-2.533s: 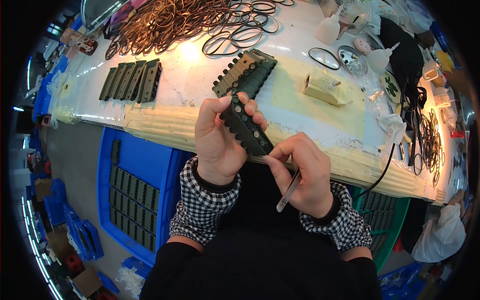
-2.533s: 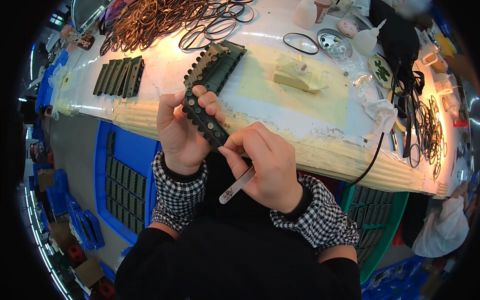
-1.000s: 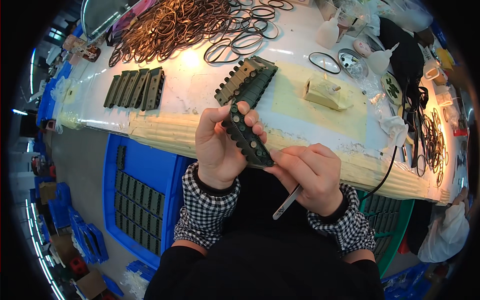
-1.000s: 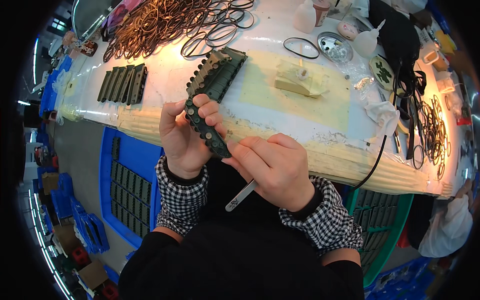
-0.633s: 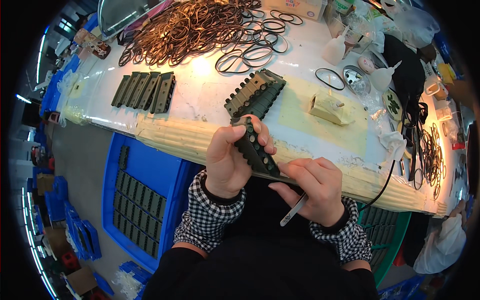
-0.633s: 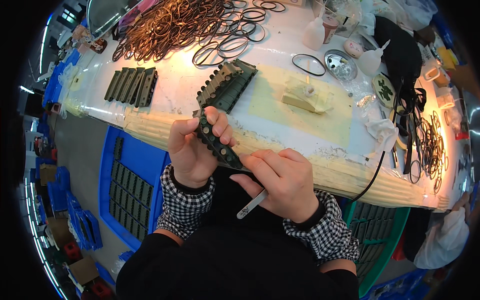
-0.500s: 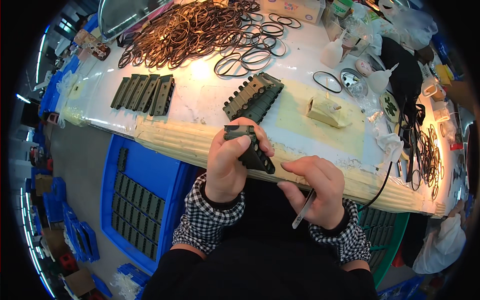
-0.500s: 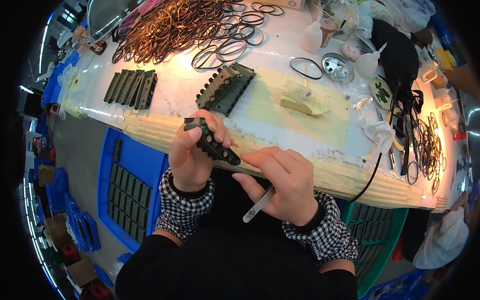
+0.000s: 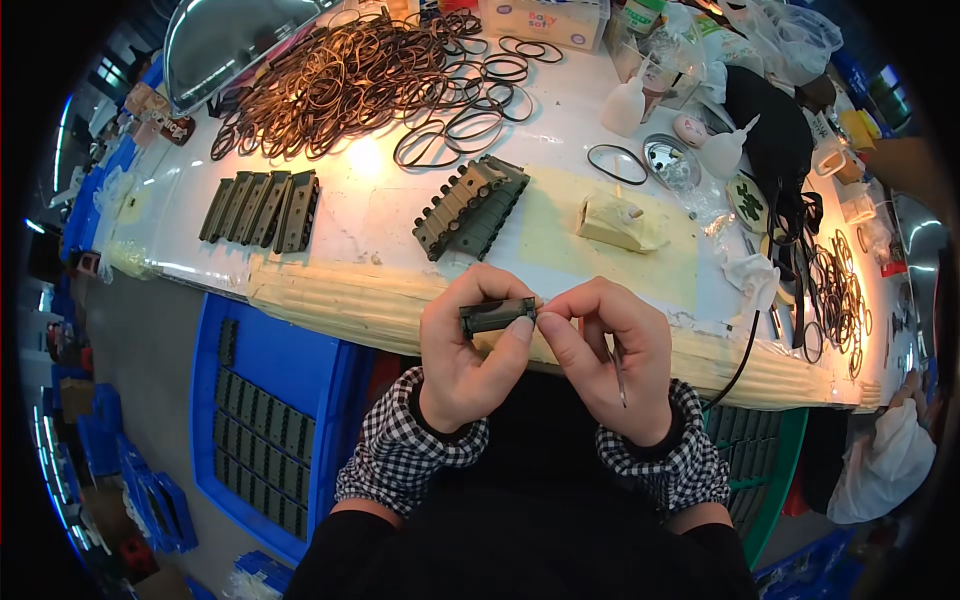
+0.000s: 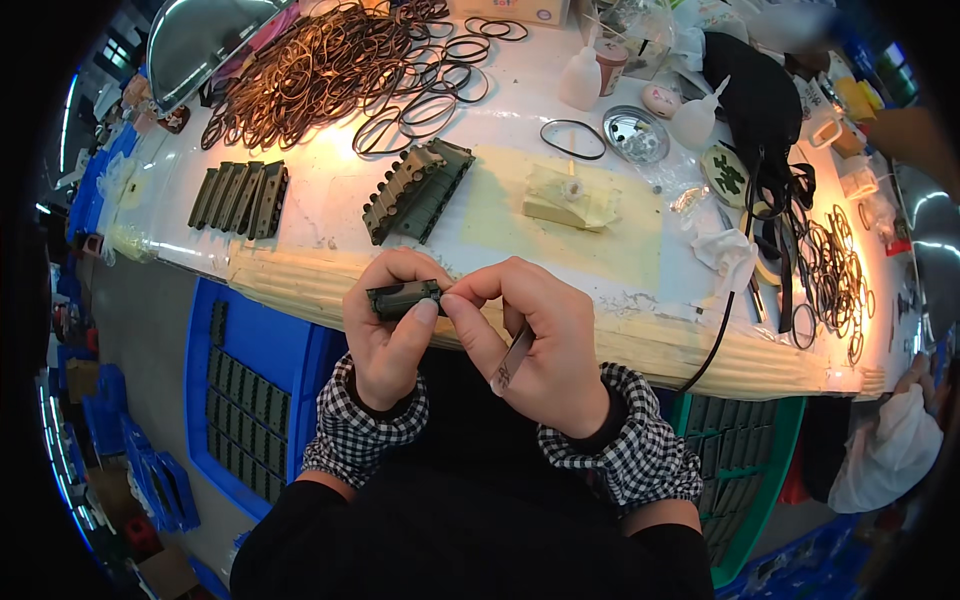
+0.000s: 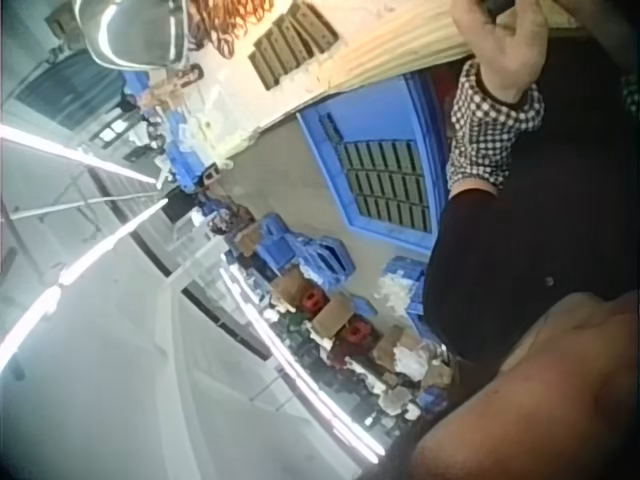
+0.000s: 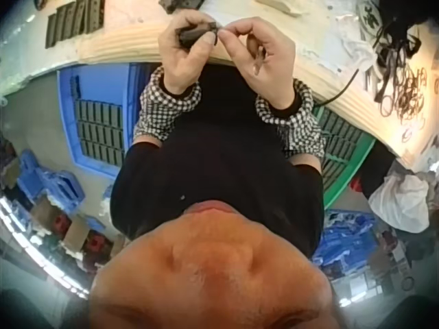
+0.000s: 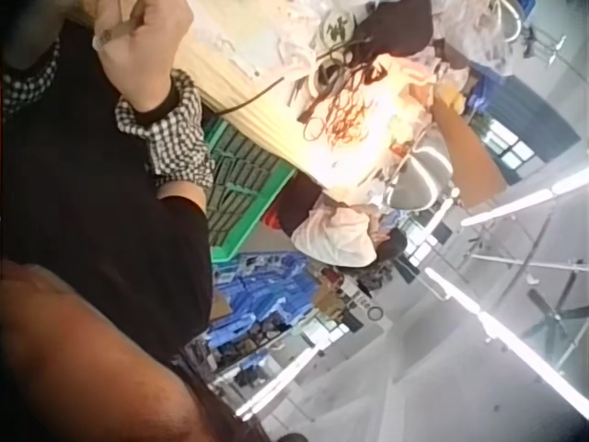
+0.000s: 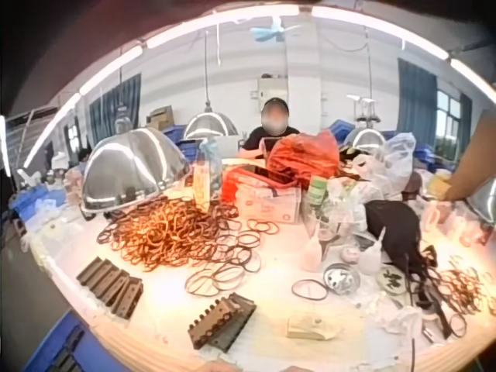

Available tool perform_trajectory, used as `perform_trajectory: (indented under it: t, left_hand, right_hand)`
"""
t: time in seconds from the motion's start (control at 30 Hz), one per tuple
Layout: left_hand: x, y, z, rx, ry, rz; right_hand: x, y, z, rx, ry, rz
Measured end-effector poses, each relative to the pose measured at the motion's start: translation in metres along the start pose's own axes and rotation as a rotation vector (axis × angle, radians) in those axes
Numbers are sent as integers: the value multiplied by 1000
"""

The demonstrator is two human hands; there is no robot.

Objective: Assembling small plastic components by inserting wires and rings using tweezers.

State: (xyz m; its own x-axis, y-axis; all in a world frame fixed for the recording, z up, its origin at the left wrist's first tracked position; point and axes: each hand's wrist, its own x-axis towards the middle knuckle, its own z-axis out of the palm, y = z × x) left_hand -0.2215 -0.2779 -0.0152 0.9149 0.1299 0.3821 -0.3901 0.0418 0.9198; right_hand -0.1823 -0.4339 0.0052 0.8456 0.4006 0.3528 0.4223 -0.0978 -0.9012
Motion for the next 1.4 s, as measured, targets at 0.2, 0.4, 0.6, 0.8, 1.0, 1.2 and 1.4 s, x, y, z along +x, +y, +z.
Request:
perform_trajectory:
  t: [0.2,0.4,0.6,0.8,1.0,1.2,1.4]
  left_hand:
    - [-2,-6,0,60,20,62]
    - [-3,-9,1,77,37,93]
    - [-2,-14,0,191,36,257]
    - [-3,-18,1,239,69,313]
    - [-5,-21,1,176,66,271]
    - [-5,-20,-2,170,62,254]
    - [-5,-16,1,19,58,115]
  right_hand:
    - [0,-3,0,74,-40,96]
    - [-2,-1,0,78,-37,102]
    - [-2,-3,0,111,-57,109]
    - [-4,-4,2,192,-82,183]
    - [-5,-3,2,181,-53,165]
    - [-4,-5,4,185,-45,186]
    - [-3,-4,3,104,-33,116]
